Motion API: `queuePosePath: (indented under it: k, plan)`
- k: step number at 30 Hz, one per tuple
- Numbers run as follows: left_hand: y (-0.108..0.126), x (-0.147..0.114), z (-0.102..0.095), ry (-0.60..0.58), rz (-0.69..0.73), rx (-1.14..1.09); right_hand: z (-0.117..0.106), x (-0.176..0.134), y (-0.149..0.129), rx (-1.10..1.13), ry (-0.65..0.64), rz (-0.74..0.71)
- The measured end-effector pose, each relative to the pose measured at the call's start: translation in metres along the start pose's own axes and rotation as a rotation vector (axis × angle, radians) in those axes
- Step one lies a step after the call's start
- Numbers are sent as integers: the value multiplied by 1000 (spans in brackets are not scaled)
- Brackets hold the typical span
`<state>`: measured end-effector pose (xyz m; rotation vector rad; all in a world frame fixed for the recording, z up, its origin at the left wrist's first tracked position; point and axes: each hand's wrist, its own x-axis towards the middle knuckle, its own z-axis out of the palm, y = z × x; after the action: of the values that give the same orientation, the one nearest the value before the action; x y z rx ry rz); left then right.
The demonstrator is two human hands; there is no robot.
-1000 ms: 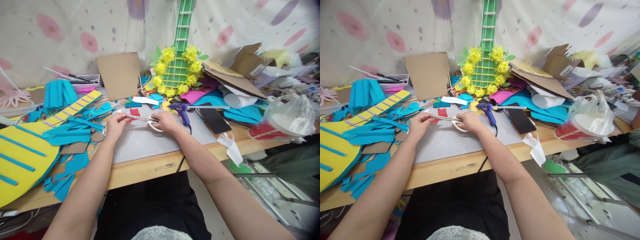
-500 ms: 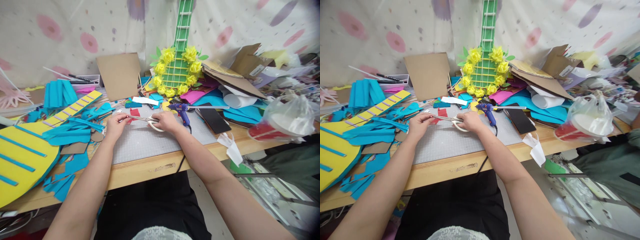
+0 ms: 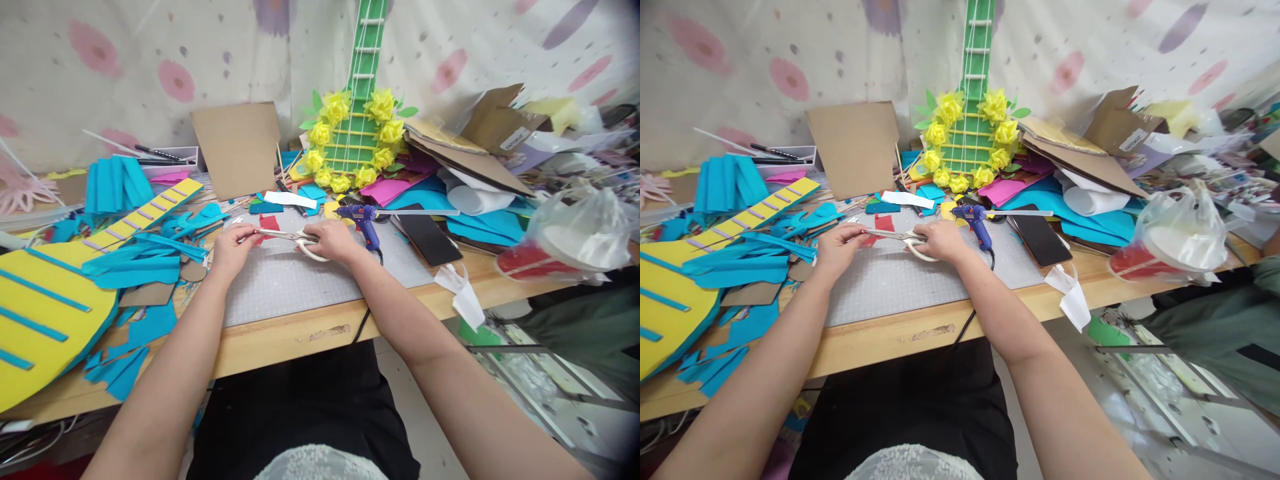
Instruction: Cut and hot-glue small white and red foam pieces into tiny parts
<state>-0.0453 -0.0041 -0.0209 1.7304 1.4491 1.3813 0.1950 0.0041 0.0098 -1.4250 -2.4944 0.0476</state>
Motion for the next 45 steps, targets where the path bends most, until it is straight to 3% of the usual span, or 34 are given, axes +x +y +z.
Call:
queuePosePath:
  k: [45]
  plan:
    - [15,-2,-2,-84,115,75,2,1,6,-43,29,-19]
